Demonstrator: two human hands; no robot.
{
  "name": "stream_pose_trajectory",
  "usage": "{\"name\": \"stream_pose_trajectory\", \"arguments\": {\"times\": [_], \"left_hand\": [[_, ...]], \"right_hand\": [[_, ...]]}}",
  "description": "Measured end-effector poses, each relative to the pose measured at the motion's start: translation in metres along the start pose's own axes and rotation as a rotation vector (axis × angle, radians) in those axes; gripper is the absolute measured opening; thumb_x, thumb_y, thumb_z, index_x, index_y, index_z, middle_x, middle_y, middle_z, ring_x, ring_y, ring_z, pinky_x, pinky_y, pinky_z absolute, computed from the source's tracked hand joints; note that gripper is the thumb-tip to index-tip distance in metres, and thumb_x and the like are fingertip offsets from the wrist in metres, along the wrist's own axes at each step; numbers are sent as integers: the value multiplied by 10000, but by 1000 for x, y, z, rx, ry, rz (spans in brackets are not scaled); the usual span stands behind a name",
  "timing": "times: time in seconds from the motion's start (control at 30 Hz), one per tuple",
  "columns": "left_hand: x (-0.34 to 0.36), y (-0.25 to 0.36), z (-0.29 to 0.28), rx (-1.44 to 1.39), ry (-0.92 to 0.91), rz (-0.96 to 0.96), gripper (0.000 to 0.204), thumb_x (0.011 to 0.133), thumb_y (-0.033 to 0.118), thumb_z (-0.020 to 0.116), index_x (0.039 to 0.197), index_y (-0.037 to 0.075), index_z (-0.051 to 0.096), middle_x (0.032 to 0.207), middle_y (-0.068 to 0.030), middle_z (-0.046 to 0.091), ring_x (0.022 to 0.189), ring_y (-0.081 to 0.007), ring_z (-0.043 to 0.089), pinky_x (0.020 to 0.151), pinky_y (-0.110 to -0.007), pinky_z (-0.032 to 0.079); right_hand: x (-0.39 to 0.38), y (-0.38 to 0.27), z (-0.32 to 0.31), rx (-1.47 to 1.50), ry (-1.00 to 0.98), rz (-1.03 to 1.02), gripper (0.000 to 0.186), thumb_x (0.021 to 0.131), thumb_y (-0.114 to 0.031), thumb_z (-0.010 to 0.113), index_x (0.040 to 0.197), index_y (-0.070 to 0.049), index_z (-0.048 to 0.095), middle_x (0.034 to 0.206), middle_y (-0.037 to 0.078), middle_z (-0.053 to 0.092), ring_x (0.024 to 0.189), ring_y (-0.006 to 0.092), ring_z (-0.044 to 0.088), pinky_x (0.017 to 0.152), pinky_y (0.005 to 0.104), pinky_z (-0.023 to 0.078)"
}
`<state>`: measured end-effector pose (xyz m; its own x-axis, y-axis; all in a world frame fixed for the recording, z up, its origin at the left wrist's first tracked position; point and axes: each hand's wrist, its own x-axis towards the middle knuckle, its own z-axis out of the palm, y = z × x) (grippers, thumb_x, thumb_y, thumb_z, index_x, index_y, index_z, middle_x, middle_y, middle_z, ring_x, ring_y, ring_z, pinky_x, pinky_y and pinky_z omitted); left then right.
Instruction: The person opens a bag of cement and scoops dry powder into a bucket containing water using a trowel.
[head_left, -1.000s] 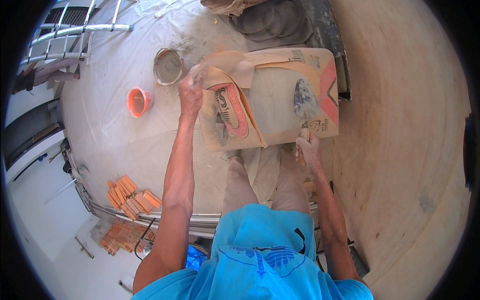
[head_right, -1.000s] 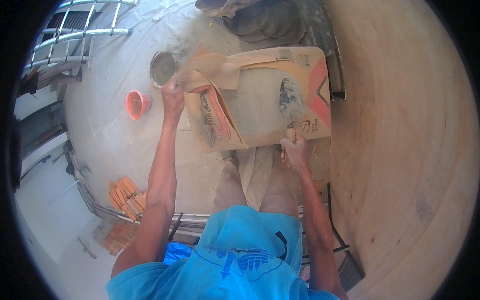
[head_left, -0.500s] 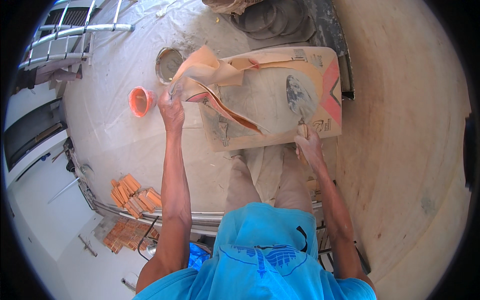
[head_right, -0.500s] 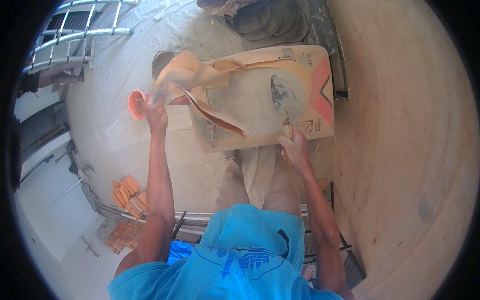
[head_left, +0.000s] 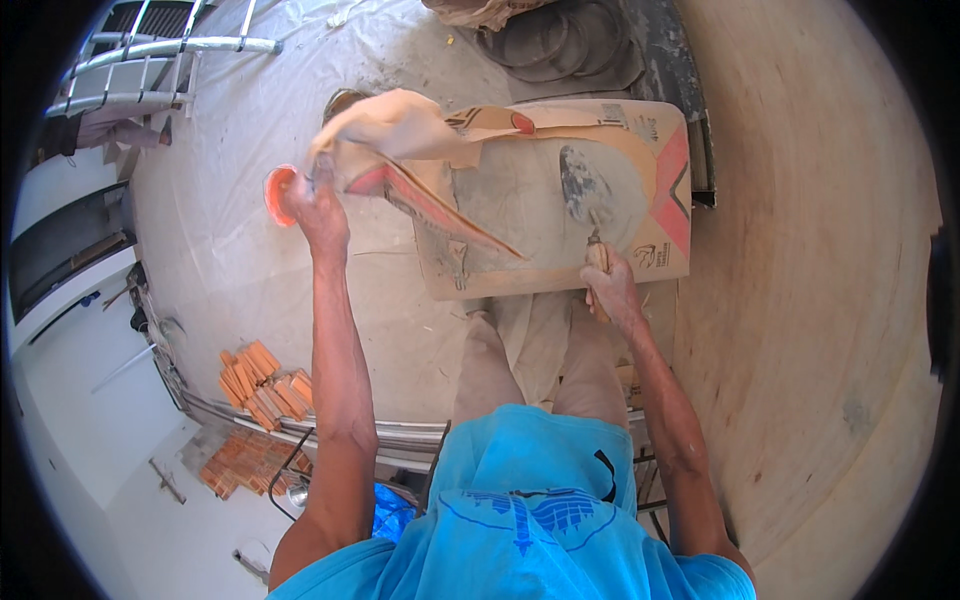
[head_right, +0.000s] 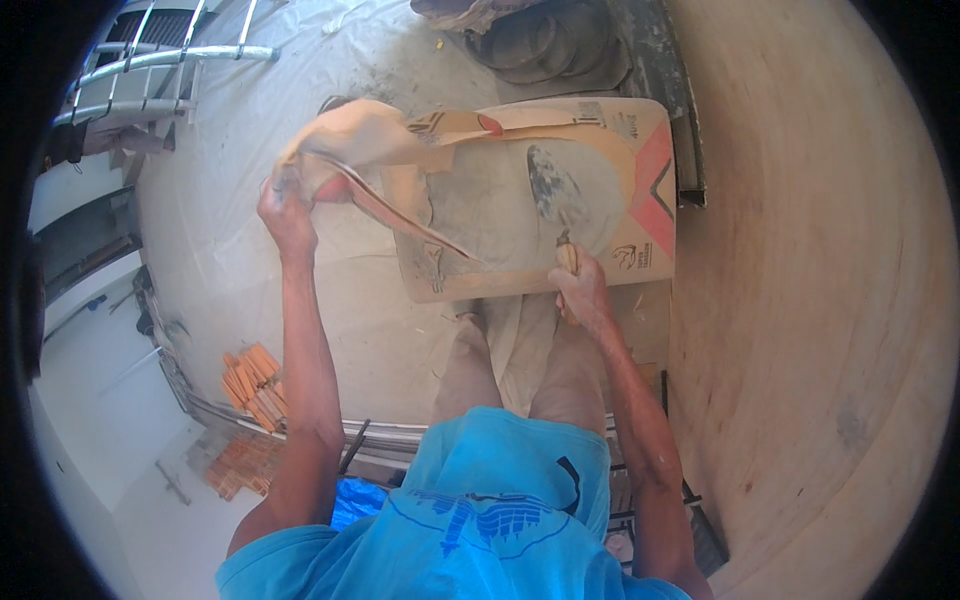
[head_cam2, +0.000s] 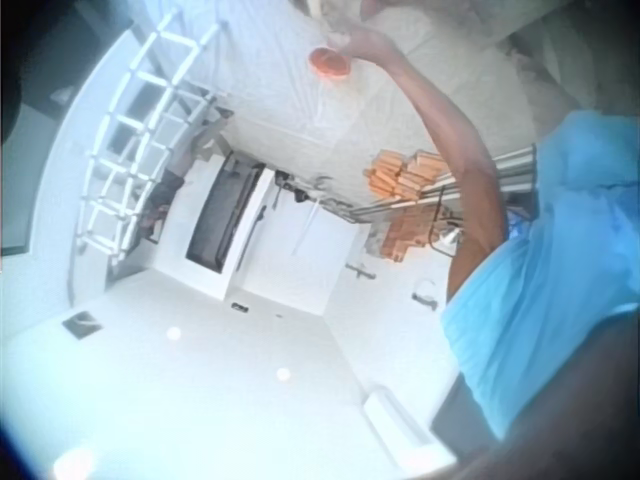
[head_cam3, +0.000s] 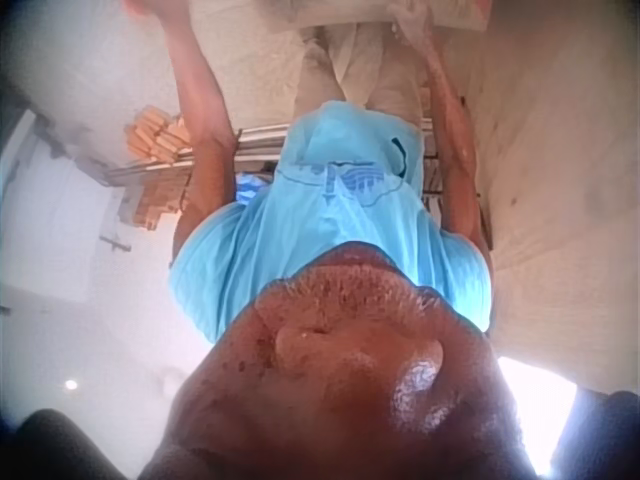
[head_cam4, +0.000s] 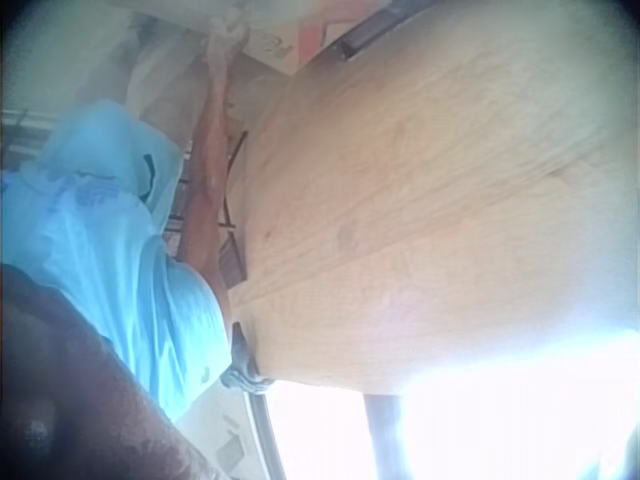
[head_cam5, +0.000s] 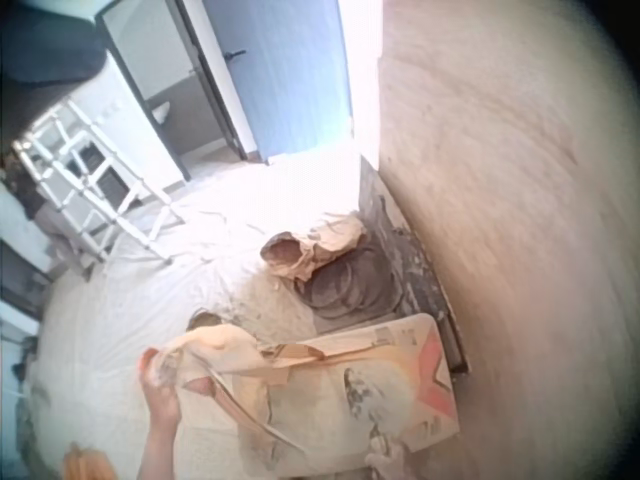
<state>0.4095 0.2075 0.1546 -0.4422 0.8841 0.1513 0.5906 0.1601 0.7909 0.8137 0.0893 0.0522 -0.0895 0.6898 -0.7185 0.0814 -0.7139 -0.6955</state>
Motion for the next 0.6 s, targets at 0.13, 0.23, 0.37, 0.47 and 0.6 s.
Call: {"name": "stream_pose_trajectory", "arguments": {"times": [0.13,0.23,0.37,0.47,0.6], "left_hand": [[35,26,9,-58,-3,52,333,1047,269,618,1095,-47,715,855,3,622,787,-96,508,742,-292,446],[54,30,17,-237,21,20,333,1050,262,610,1149,-39,713,888,-7,656,785,-92,537,727,-284,463],[79,24,-4,-417,151,0,318,1037,188,623,1247,-47,656,1084,-78,692,962,-172,653,848,-331,543],[101,23,-22,-550,210,-48,349,1028,162,626,1285,-74,610,1141,-130,698,1008,-222,701,860,-367,605],[122,33,-35,-507,195,-54,374,1024,147,614,1297,-106,574,1147,-176,687,964,-268,726,787,-432,657]], "right_hand": [[2,-3,3,34,12,-1,183,876,-88,620,1043,-39,564,751,22,549,479,117,555,415,306,455],[3,-3,5,63,12,-11,165,879,-85,616,1026,-41,556,754,23,544,474,119,550,413,305,453],[-3,-5,8,75,6,-14,149,880,-83,616,1005,-44,543,747,15,529,470,119,546,411,302,452],[-7,5,9,103,46,-3,150,873,-84,617,994,-43,539,730,14,527,466,122,543,409,303,453],[-10,13,13,115,38,46,140,863,-81,607,978,-47,536,706,24,535,455,129,538,396,310,455]]}}
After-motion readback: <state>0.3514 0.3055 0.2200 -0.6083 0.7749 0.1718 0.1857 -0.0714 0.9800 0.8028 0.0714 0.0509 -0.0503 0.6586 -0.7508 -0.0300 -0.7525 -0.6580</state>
